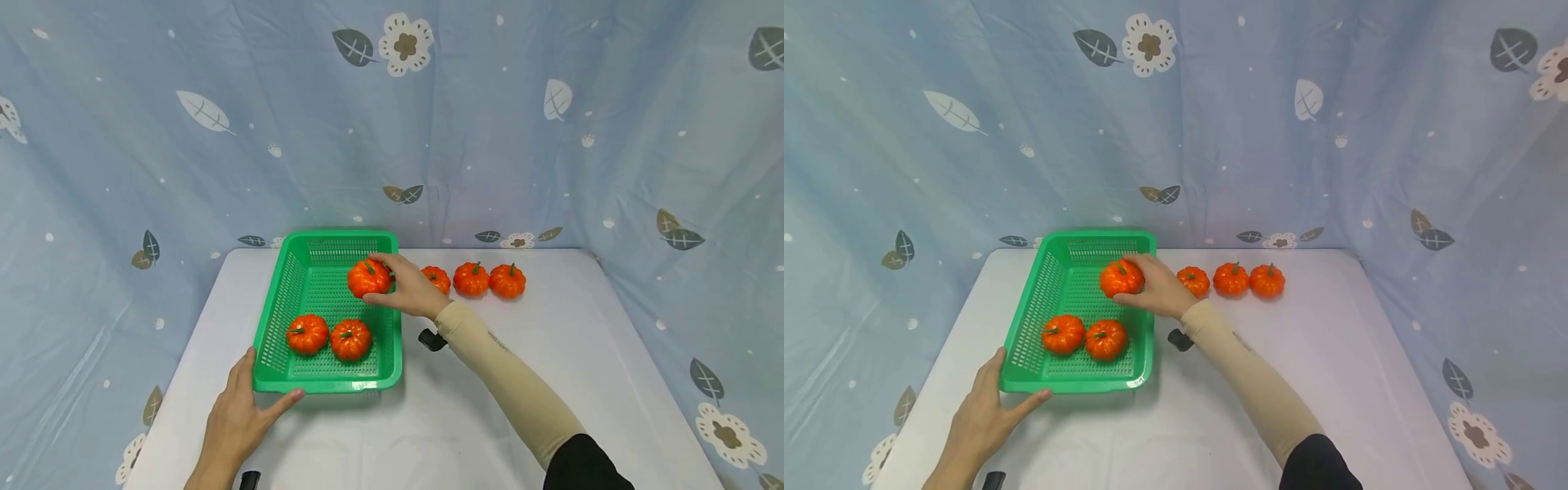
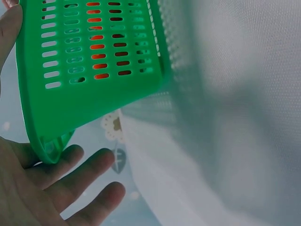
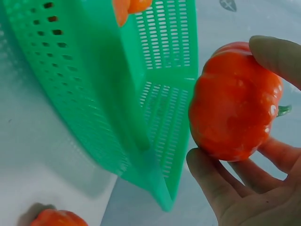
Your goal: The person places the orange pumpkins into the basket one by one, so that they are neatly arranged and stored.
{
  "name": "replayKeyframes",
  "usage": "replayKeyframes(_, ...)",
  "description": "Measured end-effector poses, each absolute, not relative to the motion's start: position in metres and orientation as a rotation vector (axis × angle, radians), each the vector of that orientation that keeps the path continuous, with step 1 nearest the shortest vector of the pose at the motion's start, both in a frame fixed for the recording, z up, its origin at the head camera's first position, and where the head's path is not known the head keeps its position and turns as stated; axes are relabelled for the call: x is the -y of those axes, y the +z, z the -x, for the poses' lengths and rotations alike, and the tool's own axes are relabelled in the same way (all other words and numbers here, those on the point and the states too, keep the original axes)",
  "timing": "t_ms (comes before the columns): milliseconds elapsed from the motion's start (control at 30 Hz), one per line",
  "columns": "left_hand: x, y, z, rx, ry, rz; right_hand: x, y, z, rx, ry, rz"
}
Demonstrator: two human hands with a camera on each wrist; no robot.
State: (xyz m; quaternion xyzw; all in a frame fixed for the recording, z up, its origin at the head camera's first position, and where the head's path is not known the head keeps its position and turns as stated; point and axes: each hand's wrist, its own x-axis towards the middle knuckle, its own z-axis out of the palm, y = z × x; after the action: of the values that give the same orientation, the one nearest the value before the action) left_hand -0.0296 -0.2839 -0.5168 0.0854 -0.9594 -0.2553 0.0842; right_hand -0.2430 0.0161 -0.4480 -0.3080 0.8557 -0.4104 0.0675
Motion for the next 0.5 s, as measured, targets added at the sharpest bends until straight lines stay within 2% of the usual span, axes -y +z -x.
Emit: replayKeyframes(500,0.285,-0.515,0.029,2.88,-0.771,-0.254,0.035,-0.44,0.267,-2.556,-1.153,0.901)
